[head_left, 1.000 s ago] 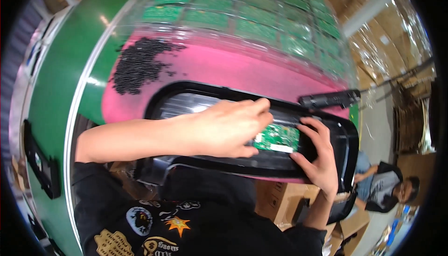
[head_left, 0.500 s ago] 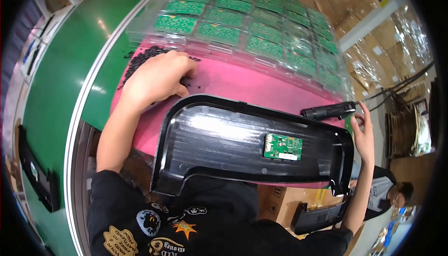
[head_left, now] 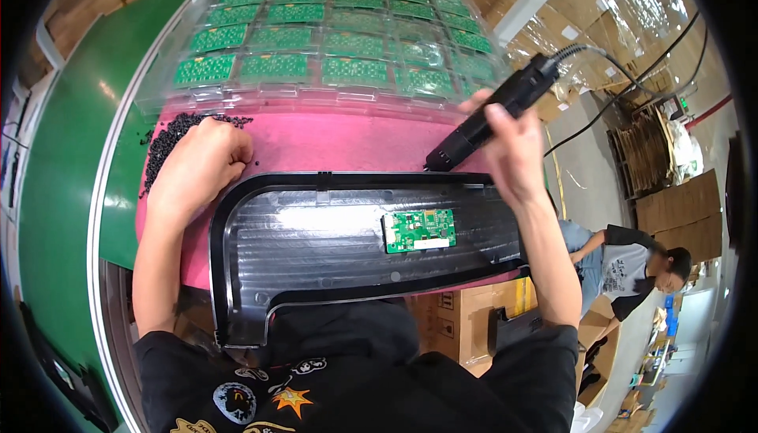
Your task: Assembling electronic circuit boards into plastic housings using an electric screwdriver and screws.
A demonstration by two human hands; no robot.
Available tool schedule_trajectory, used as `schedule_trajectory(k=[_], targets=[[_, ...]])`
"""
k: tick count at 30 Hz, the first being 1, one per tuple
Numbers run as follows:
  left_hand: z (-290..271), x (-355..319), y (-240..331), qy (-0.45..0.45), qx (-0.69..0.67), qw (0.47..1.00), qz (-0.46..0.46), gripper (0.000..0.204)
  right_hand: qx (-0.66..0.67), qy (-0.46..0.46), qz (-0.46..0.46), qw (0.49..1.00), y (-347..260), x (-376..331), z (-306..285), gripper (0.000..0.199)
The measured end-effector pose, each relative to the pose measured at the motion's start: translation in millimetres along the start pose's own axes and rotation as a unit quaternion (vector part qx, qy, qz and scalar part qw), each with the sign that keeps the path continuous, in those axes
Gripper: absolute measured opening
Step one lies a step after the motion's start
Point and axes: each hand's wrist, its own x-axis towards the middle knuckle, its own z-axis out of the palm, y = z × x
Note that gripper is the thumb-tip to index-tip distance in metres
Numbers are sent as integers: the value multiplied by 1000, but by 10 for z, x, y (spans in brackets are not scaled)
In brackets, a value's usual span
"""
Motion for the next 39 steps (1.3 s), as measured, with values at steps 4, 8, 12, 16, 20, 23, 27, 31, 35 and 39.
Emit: schedule_trajectory(k=[4,8,12,16,20,23,27,31,35,39], targets=[[52,-64,74,48,41,998,21,15,145,42,63,987,-69,-17,158,38],[55,-57,139,56,105,993,4,17,178,31,-42,983,-247,-133,170,31],[-29,41,169,11,111,994,-17,18,233,32,-76,969,-491,-362,314,30],[-206,190,481,-24,32,999,-17,17,279,-14,-105,954,-600,-550,318,33],[-232,316,1163,-51,-238,941,236,11,316,-4,-116,942,-579,-636,508,38],[-156,365,1454,-98,-337,901,255,11,329,-18,-153,932,-602,-691,568,41],[-108,384,1464,-138,-398,885,197,10,326,-37,-189,926,-652,-784,567,39],[-86,382,1347,-94,-489,857,131,9,292,-72,-219,928,-668,-792,580,37],[13,386,1356,-96,-366,892,248,14,268,-47,-247,930,-755,-890,626,36],[104,355,1349,-101,-401,884,219,21,252,-64,-253,932,-716,-870,680,36]])
